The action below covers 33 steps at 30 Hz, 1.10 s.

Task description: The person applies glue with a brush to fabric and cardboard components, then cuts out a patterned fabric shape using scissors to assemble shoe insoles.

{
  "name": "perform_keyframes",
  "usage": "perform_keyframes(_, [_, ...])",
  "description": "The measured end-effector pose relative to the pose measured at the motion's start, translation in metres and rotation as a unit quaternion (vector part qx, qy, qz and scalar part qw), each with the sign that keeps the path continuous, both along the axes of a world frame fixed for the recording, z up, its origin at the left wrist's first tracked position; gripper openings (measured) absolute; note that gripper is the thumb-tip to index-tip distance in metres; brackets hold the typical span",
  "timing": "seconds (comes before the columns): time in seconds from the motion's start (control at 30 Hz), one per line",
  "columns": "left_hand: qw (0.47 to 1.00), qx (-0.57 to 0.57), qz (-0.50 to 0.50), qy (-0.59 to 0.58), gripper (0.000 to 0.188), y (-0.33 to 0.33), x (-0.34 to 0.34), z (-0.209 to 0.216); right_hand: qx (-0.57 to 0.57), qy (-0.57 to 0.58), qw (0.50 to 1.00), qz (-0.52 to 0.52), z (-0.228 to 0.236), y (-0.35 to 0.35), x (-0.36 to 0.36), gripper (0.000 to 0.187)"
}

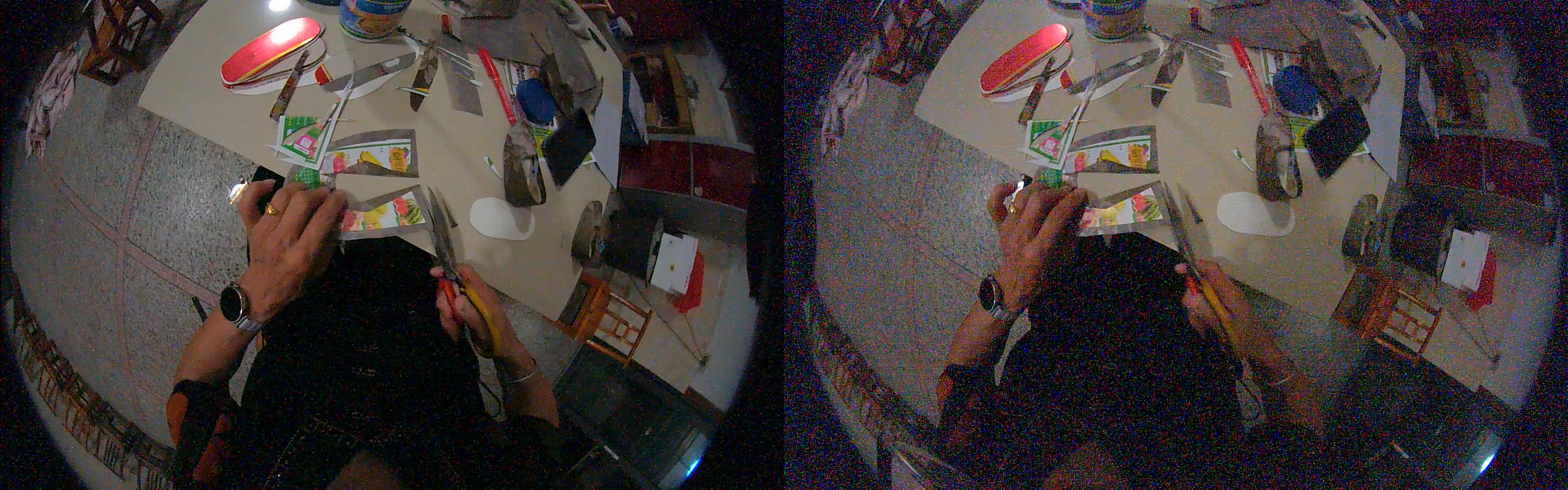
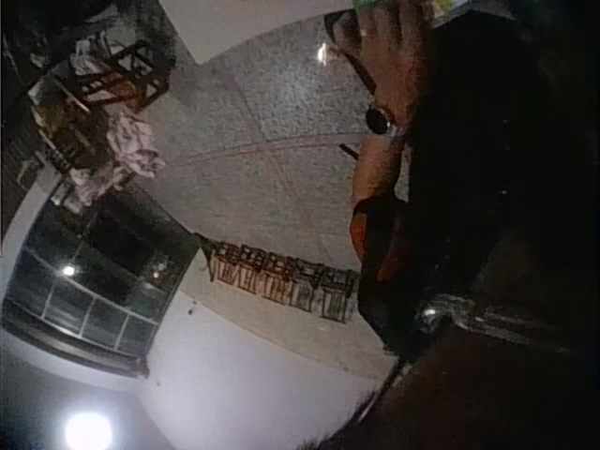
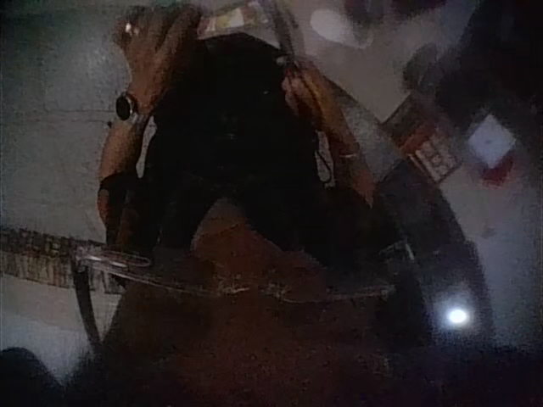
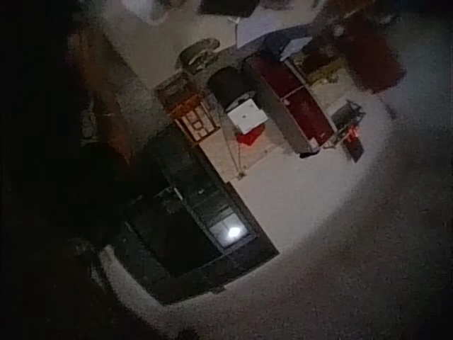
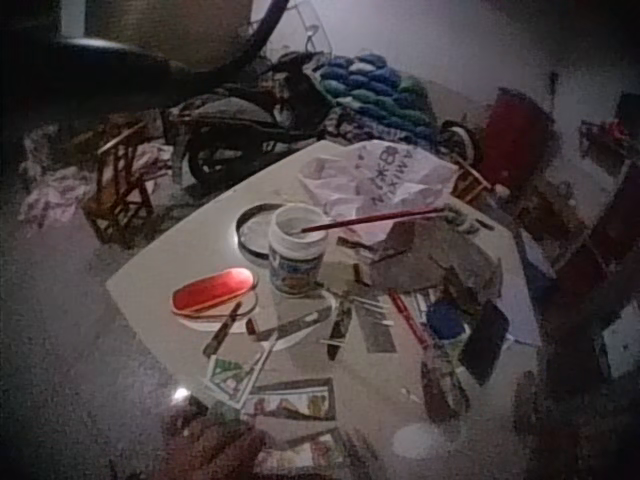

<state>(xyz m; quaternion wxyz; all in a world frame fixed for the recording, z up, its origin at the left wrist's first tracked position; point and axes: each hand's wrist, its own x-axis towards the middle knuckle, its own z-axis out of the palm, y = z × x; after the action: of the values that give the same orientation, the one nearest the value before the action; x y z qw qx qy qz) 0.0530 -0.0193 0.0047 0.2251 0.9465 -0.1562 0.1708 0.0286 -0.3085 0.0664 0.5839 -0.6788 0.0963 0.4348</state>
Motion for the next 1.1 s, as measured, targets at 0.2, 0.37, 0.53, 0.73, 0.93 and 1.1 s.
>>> perform_keyframes(0.2, [1.0,-0.007,0.001,-0.001,0.034,-0.001,0.0,0.0,0.002,0.009,1.0,-0.004,-0.005,0.0,0.0,0.055])
perform_keyframes(0.37, [1.0,-0.013,-0.002,-0.007,0.035,-0.001,0.0,-0.002,0.038,0.067,0.996,-0.051,-0.006,-0.002,0.004,0.05])
perform_keyframes(0.53, [1.0,-0.007,-0.004,-0.012,0.036,0.0,0.0,-0.004,0.009,0.011,1.0,-0.011,-0.003,0.002,0.006,0.048])
perform_keyframes(0.73, [1.0,-0.01,0.002,0.002,0.038,-0.001,-0.003,-0.007,-0.015,0.009,1.0,-0.01,-0.001,0.005,0.005,0.046])
perform_keyframes(0.93, [1.0,0.002,-0.015,-0.007,0.036,0.003,-0.001,-0.005,-0.029,-0.033,0.999,0.003,0.002,0.008,0.004,0.042])
perform_keyframes(1.1, [1.0,0.003,-0.014,-0.006,0.036,0.002,-0.001,-0.002,-0.016,-0.011,1.0,-0.005,0.001,0.005,0.002,0.038])
